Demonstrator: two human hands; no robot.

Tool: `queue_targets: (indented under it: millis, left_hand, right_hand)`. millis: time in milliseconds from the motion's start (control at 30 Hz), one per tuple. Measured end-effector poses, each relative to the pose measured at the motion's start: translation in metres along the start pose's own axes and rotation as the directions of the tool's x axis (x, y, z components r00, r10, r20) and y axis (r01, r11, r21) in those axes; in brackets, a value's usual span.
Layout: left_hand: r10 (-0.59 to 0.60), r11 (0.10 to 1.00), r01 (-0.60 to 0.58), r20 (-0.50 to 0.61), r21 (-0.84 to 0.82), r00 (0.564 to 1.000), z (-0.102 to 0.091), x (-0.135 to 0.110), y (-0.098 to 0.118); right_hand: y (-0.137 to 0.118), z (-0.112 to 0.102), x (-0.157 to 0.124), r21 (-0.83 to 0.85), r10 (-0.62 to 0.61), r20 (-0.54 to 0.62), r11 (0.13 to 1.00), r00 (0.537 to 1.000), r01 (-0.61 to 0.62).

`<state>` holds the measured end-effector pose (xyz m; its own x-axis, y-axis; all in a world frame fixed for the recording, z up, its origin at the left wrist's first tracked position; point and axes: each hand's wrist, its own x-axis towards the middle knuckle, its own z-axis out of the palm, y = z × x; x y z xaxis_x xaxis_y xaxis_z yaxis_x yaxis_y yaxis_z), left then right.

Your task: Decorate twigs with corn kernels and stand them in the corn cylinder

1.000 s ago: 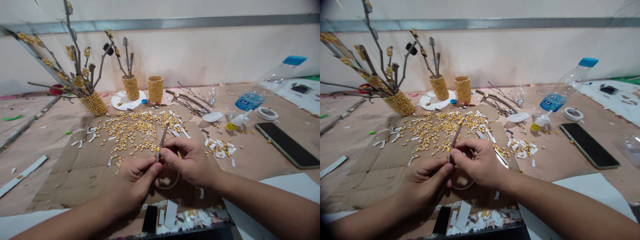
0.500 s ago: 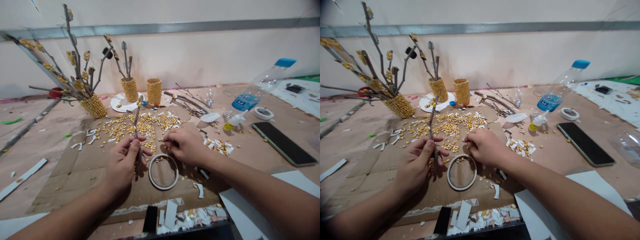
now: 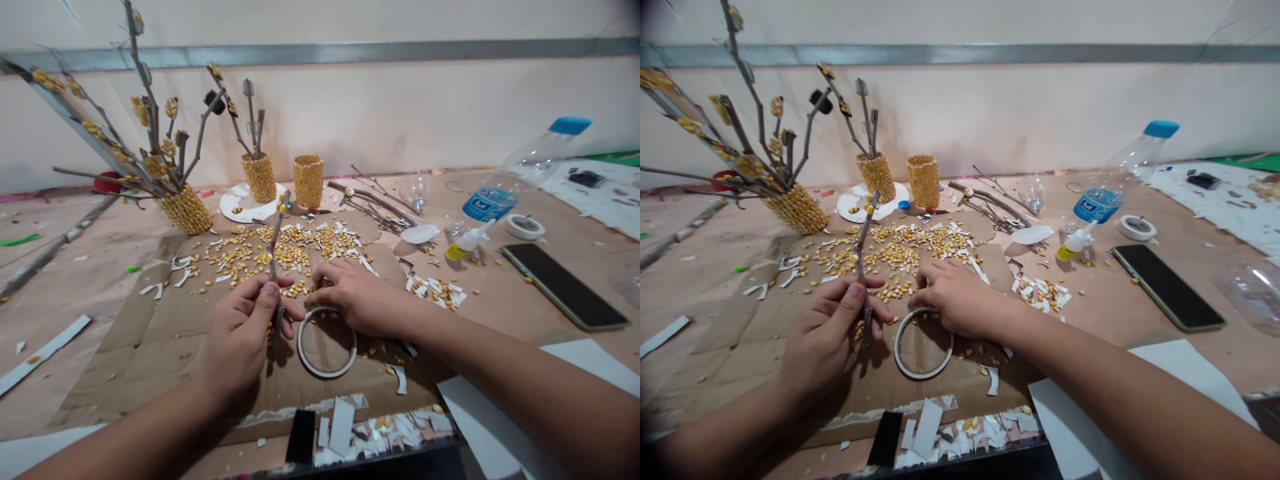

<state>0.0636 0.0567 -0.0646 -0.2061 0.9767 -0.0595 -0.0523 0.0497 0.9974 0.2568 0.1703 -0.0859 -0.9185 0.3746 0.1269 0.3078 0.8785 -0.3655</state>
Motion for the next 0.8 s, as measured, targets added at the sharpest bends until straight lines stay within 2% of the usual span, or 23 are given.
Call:
queue_targets:
  millis: [200, 333, 567, 800]
  left_hand:
    - [-0.037, 0.999, 0.036, -0.015, -0.013, 0.999, 0.002, -0.001, 0.002]
    - [-0.082, 0.997, 0.082, 0.007, -0.013, 0.997, 0.005, 0.0, 0.003]
    - [-0.144, 0.989, 0.146, 0.091, -0.02, 0.985, 0.007, -0.002, -0.001]
    - [-0.162, 0.981, 0.173, 0.123, -0.084, 0.979, 0.01, -0.006, -0.002]
  right_hand:
    - [0.004, 0.002, -0.005, -0.02, 0.027, -0.029, 0.999, 0.999, -0.028]
    - [0.004, 0.002, -0.004, -0.159, 0.043, -0.012, 0.986, 0.999, -0.045]
    - [-0.004, 0.0, -0.001, -0.398, 0.079, 0.039, 0.915, 0.996, -0.057]
    - [-0.006, -0.007, -0.005, -0.419, 0.057, 0.045, 0.908, 0.997, -0.033]
